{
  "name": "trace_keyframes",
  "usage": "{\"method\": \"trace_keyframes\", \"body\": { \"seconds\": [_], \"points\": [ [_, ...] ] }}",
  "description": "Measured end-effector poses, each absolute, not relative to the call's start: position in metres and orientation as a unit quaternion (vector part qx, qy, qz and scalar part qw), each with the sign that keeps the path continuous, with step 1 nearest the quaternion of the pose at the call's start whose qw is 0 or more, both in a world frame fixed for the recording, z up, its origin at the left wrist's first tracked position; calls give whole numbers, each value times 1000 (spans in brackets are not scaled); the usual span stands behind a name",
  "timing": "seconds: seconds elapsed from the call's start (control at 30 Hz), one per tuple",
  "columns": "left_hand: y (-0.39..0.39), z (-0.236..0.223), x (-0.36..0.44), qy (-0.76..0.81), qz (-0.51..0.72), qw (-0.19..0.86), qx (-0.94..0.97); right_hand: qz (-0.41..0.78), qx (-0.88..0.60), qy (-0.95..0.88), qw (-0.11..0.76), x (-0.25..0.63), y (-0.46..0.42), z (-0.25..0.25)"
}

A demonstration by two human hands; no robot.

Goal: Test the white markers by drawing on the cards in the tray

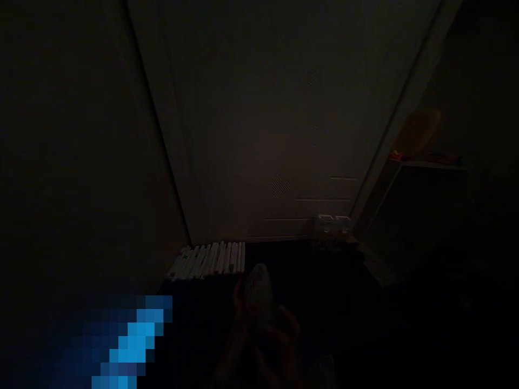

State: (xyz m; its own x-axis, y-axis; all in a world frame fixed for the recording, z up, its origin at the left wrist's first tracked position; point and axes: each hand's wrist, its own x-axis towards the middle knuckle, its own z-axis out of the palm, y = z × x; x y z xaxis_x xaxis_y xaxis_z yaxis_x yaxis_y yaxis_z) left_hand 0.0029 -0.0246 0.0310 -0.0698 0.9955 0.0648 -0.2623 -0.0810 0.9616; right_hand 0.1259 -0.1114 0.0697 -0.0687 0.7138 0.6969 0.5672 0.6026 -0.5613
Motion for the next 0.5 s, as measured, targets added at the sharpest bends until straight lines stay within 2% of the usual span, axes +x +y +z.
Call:
{"method": "trace_keyframes", "body": {
  "seconds": [0.07, 0.2, 0.4, 0.5],
  "points": [
    [-27, 39, 0, 399, 594, 529, 456, 154, -498, -625, 581, 129, -108, 82],
    [-35, 51, 3, 364, 592, 512, 504, 365, -525, -534, 553, 131, -97, 100],
    [-45, 66, 5, 418, 557, 436, 569, 427, -496, -503, 564, 129, -98, 100],
    [-51, 75, 3, 416, 527, 467, 575, 433, -498, -492, 568, 131, -100, 100]
  ]
}}
